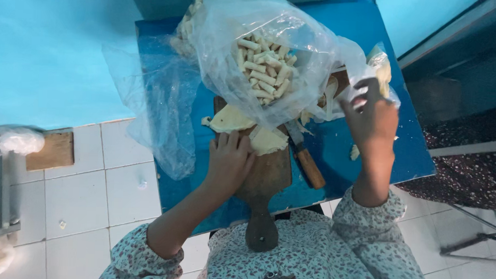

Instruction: The person pinches off pieces of soft dough and rolls and shapes each piece by hand into a short cylindrical stick on a wooden board, placing the finished sticks into a plastic bag on the table. They occasionally reposition the dough sheet and cut or tear off new portions to continue shaping.

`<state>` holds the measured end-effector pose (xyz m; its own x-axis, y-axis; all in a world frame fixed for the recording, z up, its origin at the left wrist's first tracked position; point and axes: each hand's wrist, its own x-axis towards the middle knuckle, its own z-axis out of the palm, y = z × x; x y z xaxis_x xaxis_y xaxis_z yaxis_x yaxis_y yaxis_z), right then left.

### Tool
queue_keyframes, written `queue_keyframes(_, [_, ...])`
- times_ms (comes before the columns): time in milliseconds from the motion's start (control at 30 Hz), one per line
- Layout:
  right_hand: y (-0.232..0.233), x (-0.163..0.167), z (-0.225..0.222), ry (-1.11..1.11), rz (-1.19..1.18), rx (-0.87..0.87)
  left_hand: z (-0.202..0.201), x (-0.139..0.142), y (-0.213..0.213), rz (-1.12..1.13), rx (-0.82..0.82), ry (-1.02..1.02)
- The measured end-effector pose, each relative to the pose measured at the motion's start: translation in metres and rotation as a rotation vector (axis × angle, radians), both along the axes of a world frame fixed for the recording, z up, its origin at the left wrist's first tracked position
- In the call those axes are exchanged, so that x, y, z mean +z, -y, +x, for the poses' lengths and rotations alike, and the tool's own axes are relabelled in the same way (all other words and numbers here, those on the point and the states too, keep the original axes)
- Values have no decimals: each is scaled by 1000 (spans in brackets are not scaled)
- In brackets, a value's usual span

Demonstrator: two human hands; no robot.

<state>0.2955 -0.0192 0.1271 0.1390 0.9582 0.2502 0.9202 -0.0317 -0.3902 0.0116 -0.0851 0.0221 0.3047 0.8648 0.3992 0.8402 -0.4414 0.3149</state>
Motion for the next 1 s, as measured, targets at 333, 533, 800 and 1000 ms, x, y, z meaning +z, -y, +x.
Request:
queue_keyframes(333, [-25,-69,13,-252,85,135,0,-6,-3,-29,-13,54])
queue_keyframes(533, [-24,-62,9,-229,373,98,-3,3,-2,-72,-11,83])
queue_keyframes(800, [-28,-67,1,-264,473,175,-4,7,1,-54,-27,63])
queue_keyframes(1000, [-26,-64,14,-503,391,108,-4,6,1,-109,8,45])
